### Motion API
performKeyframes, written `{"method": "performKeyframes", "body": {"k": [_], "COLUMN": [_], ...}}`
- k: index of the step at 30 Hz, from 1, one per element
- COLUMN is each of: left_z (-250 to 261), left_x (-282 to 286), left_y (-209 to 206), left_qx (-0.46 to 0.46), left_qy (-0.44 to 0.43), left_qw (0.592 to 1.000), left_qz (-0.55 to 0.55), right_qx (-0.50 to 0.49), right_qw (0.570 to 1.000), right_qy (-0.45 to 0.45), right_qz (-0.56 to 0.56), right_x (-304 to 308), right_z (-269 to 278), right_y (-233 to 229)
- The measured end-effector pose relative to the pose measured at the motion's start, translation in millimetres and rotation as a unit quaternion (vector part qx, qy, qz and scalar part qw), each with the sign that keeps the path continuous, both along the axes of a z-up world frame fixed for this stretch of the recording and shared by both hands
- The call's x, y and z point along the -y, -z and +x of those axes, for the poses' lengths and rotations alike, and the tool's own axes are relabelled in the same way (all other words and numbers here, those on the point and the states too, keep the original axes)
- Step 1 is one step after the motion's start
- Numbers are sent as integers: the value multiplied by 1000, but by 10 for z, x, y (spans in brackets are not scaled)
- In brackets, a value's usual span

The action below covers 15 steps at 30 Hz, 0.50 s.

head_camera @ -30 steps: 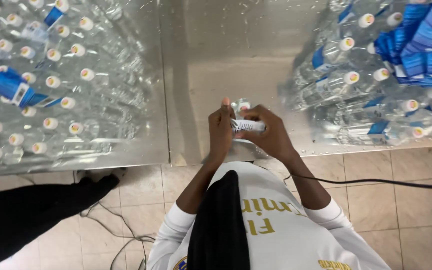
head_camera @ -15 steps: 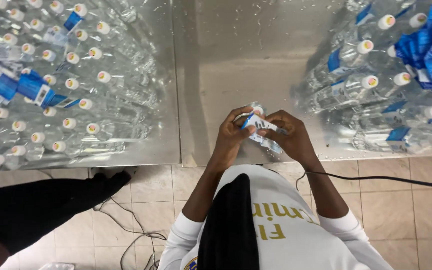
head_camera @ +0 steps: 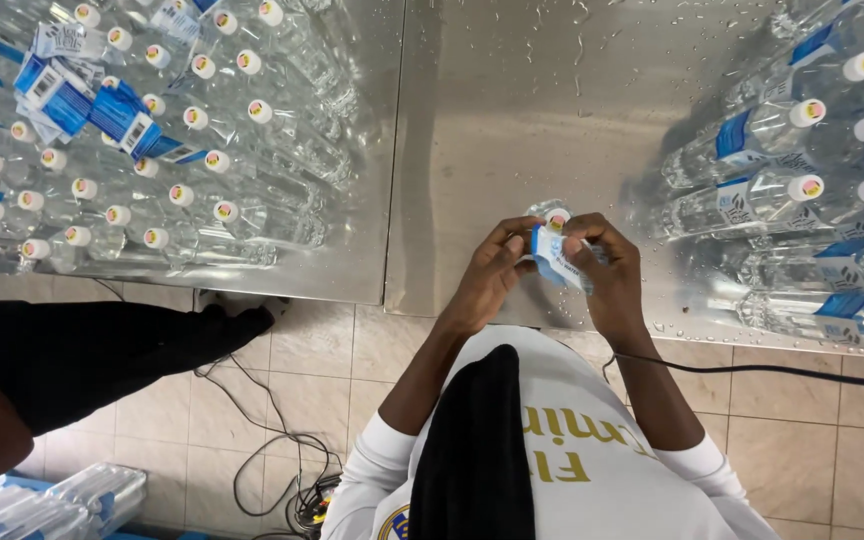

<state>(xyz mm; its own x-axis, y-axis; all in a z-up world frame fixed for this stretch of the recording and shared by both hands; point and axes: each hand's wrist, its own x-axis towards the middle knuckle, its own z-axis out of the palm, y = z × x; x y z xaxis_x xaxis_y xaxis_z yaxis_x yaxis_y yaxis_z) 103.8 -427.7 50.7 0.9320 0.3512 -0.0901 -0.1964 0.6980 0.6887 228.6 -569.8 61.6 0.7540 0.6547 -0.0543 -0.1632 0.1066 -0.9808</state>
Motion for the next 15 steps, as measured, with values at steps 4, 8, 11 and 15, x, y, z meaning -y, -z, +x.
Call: {"method": "performKeyframes", "body": {"k": [4,8,11,15], "left_z": [16,62,143,325], "left_x": [-28,-198,-345,-643], "left_y": [130,34,-155,-390], "left_qx": [28,1,-25,-8], "left_qy": [37,29,42,130], "left_qw": [999,999,997,957], "left_qz": [-12,22,57,259], "right_qx": [-111,-160,-128,34], "right_qw": [992,982,983,994], "right_qy": [-11,-37,-56,-102], "right_qz": [59,97,118,24], "right_x": [38,133,156,267], "right_z": [9,192,331,690], "right_y": [4,113,-54,-87]}}
